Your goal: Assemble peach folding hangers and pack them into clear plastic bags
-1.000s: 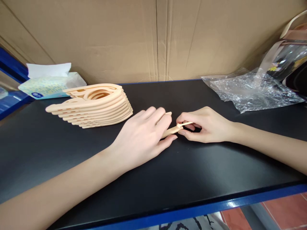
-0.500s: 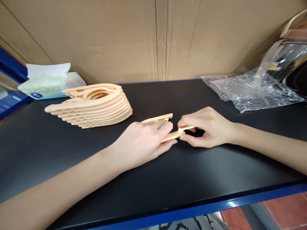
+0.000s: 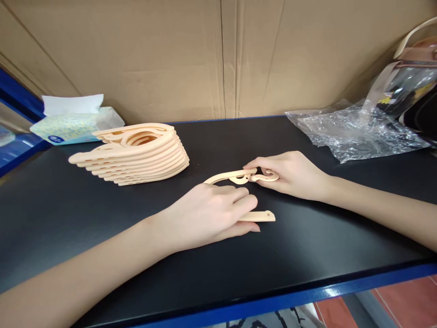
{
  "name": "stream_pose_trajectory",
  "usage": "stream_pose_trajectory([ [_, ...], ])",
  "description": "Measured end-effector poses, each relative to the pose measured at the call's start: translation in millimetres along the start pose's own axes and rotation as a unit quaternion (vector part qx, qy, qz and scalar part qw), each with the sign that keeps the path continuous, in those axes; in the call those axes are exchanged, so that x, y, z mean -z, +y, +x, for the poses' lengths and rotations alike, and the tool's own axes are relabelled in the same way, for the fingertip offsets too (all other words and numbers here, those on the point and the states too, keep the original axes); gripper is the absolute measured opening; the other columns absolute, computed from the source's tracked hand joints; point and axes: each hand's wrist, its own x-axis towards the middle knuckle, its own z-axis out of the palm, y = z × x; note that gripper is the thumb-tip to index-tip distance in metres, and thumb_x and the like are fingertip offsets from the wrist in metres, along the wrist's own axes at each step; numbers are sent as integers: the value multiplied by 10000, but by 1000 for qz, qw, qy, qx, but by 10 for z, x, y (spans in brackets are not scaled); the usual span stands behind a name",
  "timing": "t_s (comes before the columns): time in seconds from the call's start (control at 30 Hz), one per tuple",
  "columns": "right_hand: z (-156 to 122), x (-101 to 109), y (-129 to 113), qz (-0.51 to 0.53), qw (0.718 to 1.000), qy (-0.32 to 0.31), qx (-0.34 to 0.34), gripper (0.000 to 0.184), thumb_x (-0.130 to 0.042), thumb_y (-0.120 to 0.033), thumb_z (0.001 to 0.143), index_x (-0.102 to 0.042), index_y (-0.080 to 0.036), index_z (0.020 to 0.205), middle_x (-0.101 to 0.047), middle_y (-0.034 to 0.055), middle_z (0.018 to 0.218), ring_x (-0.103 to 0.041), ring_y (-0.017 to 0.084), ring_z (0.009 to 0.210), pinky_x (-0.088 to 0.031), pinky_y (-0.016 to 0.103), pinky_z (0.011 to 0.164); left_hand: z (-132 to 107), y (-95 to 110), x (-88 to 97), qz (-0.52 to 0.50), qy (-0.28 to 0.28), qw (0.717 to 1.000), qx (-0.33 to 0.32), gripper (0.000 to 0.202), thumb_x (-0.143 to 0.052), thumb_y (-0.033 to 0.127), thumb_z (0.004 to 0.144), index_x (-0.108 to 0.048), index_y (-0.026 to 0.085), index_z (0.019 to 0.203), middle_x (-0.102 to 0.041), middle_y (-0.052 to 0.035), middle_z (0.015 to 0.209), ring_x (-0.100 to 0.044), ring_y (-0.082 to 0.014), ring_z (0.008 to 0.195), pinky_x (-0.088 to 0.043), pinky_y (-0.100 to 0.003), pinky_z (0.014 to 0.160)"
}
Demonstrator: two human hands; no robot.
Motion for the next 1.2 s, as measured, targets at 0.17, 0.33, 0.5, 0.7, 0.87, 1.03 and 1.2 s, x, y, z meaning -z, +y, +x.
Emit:
stream_pose_trajectory([
  [0.17,-6,18,-1,22,999,-15,38,193,-534,-332,934,-668,-196,964,-571,-46,591,-497,97,492,-310,216,515,-23,-24,-22,16,13,1000,23,267,-464,394,1000,-537,185,851,-658,-36,937,-631,-193,873,-409,-267,577],
  [0.33,0,13,12,44,997,-22,57,171,-521,-328,941,-639,-206,918,-592,-43,602,-505,96,496,-311,213,518,-25,-36,-35,-3,46,997,58,262,-551,420,950,-584,160,937,-634,-80,1040,-569,-228,929,-466,-331,747],
  [0.5,2,18,25,71,995,-26,61,175,-539,-338,938,-647,-204,902,-691,-22,717,-548,102,539,-322,225,530,-29,-52,-58,-89,27,990,105,303,-618,416,913,-573,156,1061,-544,-115,1260,-504,-255,1168,-422,-389,986],
  [0.7,9,18,55,97,993,-33,59,192,-555,-361,936,-665,-205,957,-682,-19,720,-565,110,582,-341,227,554,-20,-59,-64,-150,-7,978,143,301,-627,411,907,-530,180,1072,-555,-82,1242,-557,-222,1078,-461,-361,929],
  [0.87,14,2,73,118,992,4,32,248,-535,-446,944,-597,-206,962,-416,-93,552,-383,79,475,-302,218,513,-3,-76,-47,-136,-9,981,140,257,-615,378,918,-520,172,1039,-581,-87,1199,-562,-225,1038,-461,-359,898],
  [1.03,20,-11,57,159,984,75,-21,260,-560,-371,903,-347,-245,983,-425,-90,663,-393,96,531,-346,231,529,-7,-86,-41,-129,-12,982,137,241,-593,373,931,-521,166,1031,-598,-81,1142,-557,-225,982,-462,-361,862],
  [1.2,17,-26,74,154,984,82,-20,215,-505,-320,921,-300,-257,920,-444,-46,772,-420,111,585,-377,251,544,-9,-85,-56,-136,-11,981,140,268,-566,403,944,-542,158,1052,-601,-85,1156,-554,-227,996,-456,-366,872],
])
